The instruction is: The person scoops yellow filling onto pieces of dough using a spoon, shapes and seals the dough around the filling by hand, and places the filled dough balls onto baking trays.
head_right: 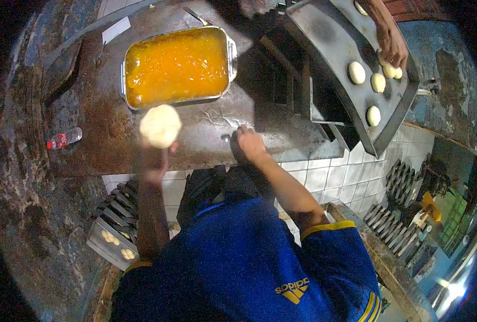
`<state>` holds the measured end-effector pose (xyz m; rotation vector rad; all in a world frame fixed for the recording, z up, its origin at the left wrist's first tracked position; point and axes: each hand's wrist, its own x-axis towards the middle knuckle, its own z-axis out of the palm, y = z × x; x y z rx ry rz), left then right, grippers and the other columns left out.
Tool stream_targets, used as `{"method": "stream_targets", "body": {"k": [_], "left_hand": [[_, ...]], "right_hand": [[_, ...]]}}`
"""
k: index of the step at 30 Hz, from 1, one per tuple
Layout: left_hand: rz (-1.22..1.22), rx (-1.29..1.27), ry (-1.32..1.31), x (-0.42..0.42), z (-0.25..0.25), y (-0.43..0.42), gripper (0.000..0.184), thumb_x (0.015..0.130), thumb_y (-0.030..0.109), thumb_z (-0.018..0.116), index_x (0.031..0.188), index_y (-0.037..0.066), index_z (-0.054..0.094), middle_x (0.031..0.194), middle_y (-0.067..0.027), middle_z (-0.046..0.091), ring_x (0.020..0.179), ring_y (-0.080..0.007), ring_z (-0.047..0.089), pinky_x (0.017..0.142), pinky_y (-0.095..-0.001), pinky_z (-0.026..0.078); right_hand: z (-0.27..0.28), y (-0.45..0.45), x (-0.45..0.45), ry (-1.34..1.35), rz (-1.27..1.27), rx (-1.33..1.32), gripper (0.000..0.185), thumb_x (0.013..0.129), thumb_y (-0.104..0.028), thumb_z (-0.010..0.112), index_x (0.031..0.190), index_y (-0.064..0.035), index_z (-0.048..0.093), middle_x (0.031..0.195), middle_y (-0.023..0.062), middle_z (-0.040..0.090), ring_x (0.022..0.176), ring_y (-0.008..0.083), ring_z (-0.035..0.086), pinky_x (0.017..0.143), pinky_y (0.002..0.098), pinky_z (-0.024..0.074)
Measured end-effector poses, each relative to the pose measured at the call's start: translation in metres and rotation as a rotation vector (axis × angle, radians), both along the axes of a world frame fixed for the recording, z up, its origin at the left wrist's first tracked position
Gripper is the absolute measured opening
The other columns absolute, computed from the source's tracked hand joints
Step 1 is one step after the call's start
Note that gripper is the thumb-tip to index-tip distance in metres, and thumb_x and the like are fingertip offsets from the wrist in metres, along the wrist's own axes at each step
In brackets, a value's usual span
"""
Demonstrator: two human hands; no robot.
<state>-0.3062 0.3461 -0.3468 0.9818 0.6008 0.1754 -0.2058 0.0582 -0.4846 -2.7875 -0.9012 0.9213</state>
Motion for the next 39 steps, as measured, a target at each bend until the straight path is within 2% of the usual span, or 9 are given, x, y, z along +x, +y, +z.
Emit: {"method": "stream_targets", "body": {"k": [2, 6, 9, 15, 24, 30, 33, 35, 39], "left_hand": [[0.102, -0.317, -0.204, -0.022, -0.005, 0.022, 0.057, 0.094, 0.012, 0.079, 0.143, 0.003, 0.052, 0.119, -0.0104, 0.07, 0.104, -0.0217, 0.068, 0.085, -0.0338, 0.056], [0.168, -0.02, 0.281, -0.067, -0.065, 0.069, 0.051, 0.097, 0.022, 0.078, 0.14, 0.006, 0.055, 0.115, -0.0081, 0.07, 0.093, -0.018, 0.067, 0.074, -0.0316, 0.054], [0.106, 0.286, 0.468, -0.07, -0.056, 0.076, 0.045, 0.099, 0.021, 0.076, 0.137, 0.009, 0.057, 0.103, -0.0032, 0.069, 0.078, -0.0131, 0.062, 0.066, -0.0305, 0.049], [0.335, -0.104, 0.256, -0.044, -0.016, 0.053, 0.048, 0.095, 0.02, 0.081, 0.135, 0.01, 0.057, 0.106, -0.0007, 0.07, 0.084, -0.0095, 0.064, 0.064, -0.0277, 0.046], [0.279, -0.034, 0.279, -0.036, -0.001, 0.06, 0.059, 0.083, 0.007, 0.092, 0.133, 0.009, 0.06, 0.105, -0.0009, 0.072, 0.084, -0.006, 0.064, 0.053, -0.0224, 0.041], [0.242, 0.297, 0.281, -0.049, -0.061, 0.079, 0.047, 0.083, 0.014, 0.094, 0.12, 0.001, 0.067, 0.103, -0.0028, 0.074, 0.089, -0.0138, 0.069, 0.076, -0.0308, 0.057], [0.174, 0.292, 0.23, -0.031, -0.024, 0.077, 0.046, 0.084, 0.014, 0.093, 0.12, 0.0, 0.068, 0.105, -0.0051, 0.075, 0.094, -0.0181, 0.072, 0.09, -0.0338, 0.057], [-0.207, 0.992, 0.341, -0.02, -0.017, 0.08, 0.058, 0.081, 0.014, 0.093, 0.132, 0.004, 0.067, 0.117, -0.0084, 0.077, 0.102, -0.0246, 0.075, 0.094, -0.0391, 0.059], [-0.089, 0.892, 0.2, 0.005, 0.008, 0.065, 0.044, 0.083, 0.011, 0.091, 0.12, 0.002, 0.069, 0.105, -0.0088, 0.077, 0.095, -0.0165, 0.073, 0.089, -0.0321, 0.057]], "right_hand": [[-0.011, -0.017, -0.01, -0.063, 0.166, 0.241, 0.03, 0.095, -0.008, 0.059, 0.124, -0.0034, 0.063, 0.126, 0.0238, 0.067, 0.11, 0.0444, 0.07, 0.094, 0.0465, 0.0583], [0.02, 0.004, 0.019, -0.096, 0.029, 0.509, 0.037, 0.092, -0.001, 0.055, 0.128, -0.0049, 0.057, 0.12, 0.0239, 0.067, 0.107, 0.0452, 0.069, 0.089, 0.0513, 0.0582], [0.051, 0.047, 0.077, -0.132, -0.05, 0.462, 0.021, 0.1, -0.012, 0.063, 0.121, -0.0111, 0.063, 0.107, 0.0189, 0.065, 0.09, 0.0485, 0.068, 0.075, 0.0556, 0.0577], [0.063, 0.111, 0.115, -0.232, 0.174, 0.449, 0.037, 0.096, -0.006, 0.055, 0.131, -0.0122, 0.065, 0.119, 0.0161, 0.062, 0.105, 0.038, 0.07, 0.085, 0.0488, 0.0617], [0.046, 0.125, 0.114, -0.299, 0.37, 0.215, 0.026, 0.097, -0.01, 0.057, 0.12, -0.0105, 0.069, 0.118, 0.014, 0.063, 0.103, 0.0315, 0.072, 0.08, 0.0447, 0.0645], [0.052, 0.12, 0.126, -0.188, 0.32, 0.155, 0.028, 0.094, -0.011, 0.059, 0.12, -0.0106, 0.07, 0.117, 0.0147, 0.066, 0.103, 0.0347, 0.074, 0.08, 0.049, 0.0634], [0.049, 0.111, 0.151, -0.059, 0.217, 0.173, 0.027, 0.099, -0.009, 0.059, 0.122, -0.0072, 0.073, 0.115, 0.0178, 0.071, 0.105, 0.0342, 0.075, 0.085, 0.0491, 0.0614], [0.029, 0.102, 0.172, 0.318, 0.166, 0.481, 0.022, 0.102, -0.011, 0.063, 0.121, -0.0038, 0.073, 0.113, 0.0174, 0.075, 0.103, 0.0295, 0.075, 0.091, 0.0424, 0.058], [0.14, 0.12, 0.141, 0.659, -0.041, 0.667, 0.024, 0.104, -0.011, 0.064, 0.125, -0.0027, 0.072, 0.111, 0.013, 0.075, 0.108, 0.0248, 0.07, 0.097, 0.039, 0.0537]]}}
